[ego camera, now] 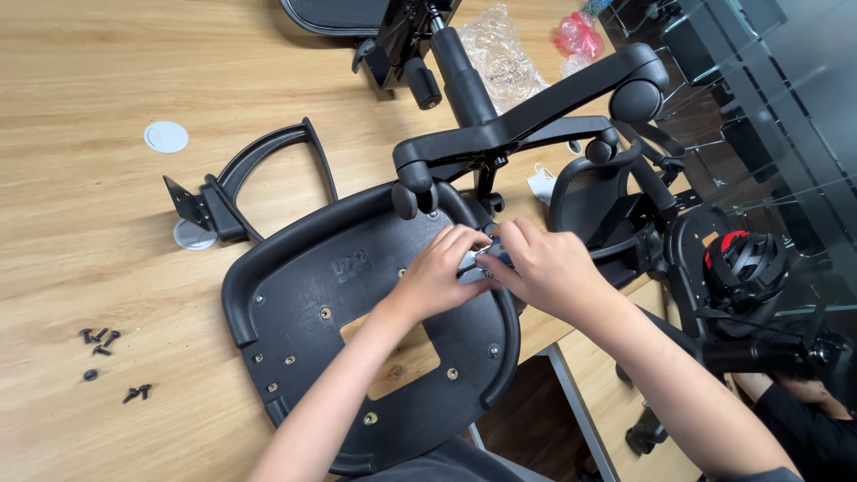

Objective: The person attaches a metal mounting bracket to the underside of an office chair seat. They align the bracket against the seat plate, insert screws by hand, and tighten the screws with a screwdriver, holding the seat steady with the other hand.

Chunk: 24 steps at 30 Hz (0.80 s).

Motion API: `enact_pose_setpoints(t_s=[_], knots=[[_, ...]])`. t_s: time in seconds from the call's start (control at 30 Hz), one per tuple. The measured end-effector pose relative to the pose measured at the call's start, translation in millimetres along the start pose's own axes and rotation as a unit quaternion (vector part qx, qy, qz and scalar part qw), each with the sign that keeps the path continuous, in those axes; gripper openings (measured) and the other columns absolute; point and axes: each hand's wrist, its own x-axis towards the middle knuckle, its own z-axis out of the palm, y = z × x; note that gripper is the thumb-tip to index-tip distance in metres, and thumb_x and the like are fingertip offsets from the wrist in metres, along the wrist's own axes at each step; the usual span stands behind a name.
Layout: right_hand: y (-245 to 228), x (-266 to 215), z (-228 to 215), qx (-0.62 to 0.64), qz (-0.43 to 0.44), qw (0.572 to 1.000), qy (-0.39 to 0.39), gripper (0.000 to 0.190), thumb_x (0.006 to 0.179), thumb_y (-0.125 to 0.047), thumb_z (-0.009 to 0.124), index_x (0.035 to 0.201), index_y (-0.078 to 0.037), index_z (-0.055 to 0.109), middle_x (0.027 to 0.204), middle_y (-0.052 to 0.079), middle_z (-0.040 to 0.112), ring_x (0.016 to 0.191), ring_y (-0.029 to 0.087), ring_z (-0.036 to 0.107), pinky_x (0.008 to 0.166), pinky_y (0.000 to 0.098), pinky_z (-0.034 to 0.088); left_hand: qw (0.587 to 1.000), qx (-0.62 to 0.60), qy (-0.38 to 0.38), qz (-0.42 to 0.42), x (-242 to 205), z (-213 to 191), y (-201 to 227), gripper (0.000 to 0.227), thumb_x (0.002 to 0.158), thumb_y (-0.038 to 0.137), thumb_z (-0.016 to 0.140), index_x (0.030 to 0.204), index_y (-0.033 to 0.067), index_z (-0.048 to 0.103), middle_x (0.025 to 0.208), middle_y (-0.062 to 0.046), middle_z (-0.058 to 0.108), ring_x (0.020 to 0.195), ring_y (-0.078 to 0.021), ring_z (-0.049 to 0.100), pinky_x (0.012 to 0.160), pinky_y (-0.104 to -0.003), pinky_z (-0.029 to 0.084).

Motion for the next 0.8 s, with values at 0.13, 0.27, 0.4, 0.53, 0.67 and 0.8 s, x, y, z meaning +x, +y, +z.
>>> enact_pose_setpoints(t_s=[0.13, 0.27, 0.4, 0.53, 0.67, 0.8], knots=[[-16, 6, -32, -0.049, -0.026, 0.998, 0.019, 0.036, 0.092, -0.039, 0.072, 0.104, -0.006, 0.064, 0.094, 0.009, 0.064, 0.071, 0.025, 0.07, 0.056, 0.0356, 0.055, 0.996, -0.011, -0.014, -0.092, -5, 20, -23, 0.03, 0.079, 0.008, 0.083, 0.102, 0.0046, 0.063, 0.1, -0.01, 0.068, 0.101, -0.0279, 0.068, 0.088, -0.038, 0.056], [-1, 5, -17, 0.023, -0.126, 0.988, 0.08, 0.033, 0.092, -0.032, 0.07, 0.106, -0.002, 0.064, 0.095, 0.011, 0.063, 0.072, 0.027, 0.069, 0.057, 0.0345, 0.054, 0.992, -0.097, -0.037, -0.078, -7, 18, -31, 0.034, 0.085, 0.005, 0.078, 0.117, 0.0039, 0.066, 0.111, -0.012, 0.07, 0.107, -0.0282, 0.07, 0.093, -0.036, 0.057], [-12, 9, -14, -0.056, -0.079, 0.993, 0.071, 0.038, 0.091, -0.038, 0.075, 0.098, -0.002, 0.064, 0.084, 0.01, 0.063, 0.064, 0.026, 0.068, 0.05, 0.0362, 0.052, 0.997, -0.063, -0.02, -0.048, 11, 5, 2, 0.048, 0.072, 0.008, 0.084, 0.113, -0.0041, 0.062, 0.11, -0.021, 0.066, 0.1, -0.0379, 0.066, 0.084, -0.041, 0.054], [-24, 15, -51, 0.034, -0.198, 0.971, 0.127, 0.033, 0.085, -0.027, 0.072, 0.1, -0.001, 0.061, 0.087, 0.01, 0.063, 0.068, 0.026, 0.068, 0.051, 0.0336, 0.053, 0.994, -0.031, -0.068, -0.084, -2, 23, -28, 0.037, 0.078, 0.01, 0.087, 0.106, 0.0016, 0.065, 0.1, -0.016, 0.07, 0.097, -0.036, 0.067, 0.087, -0.043, 0.054], [-7, 9, -15, -0.028, -0.161, 0.982, 0.091, 0.032, 0.09, -0.033, 0.074, 0.099, -0.005, 0.061, 0.083, 0.008, 0.062, 0.066, 0.024, 0.067, 0.052, 0.0349, 0.052, 0.961, -0.168, -0.13, -0.179, 3, 13, -14, 0.04, 0.083, 0.003, 0.074, 0.121, 0.0056, 0.062, 0.109, -0.012, 0.073, 0.099, -0.028, 0.074, 0.078, -0.037, 0.058], [-18, 14, -28, -0.043, -0.136, 0.984, 0.103, 0.036, 0.089, -0.036, 0.074, 0.097, -0.005, 0.06, 0.086, 0.009, 0.061, 0.071, 0.025, 0.068, 0.052, 0.0345, 0.052, 1.0, 0.001, 0.003, -0.031, -10, 24, -32, 0.052, 0.069, -0.004, 0.076, 0.119, -0.0007, 0.06, 0.109, -0.018, 0.069, 0.105, -0.0355, 0.069, 0.088, -0.041, 0.056]])
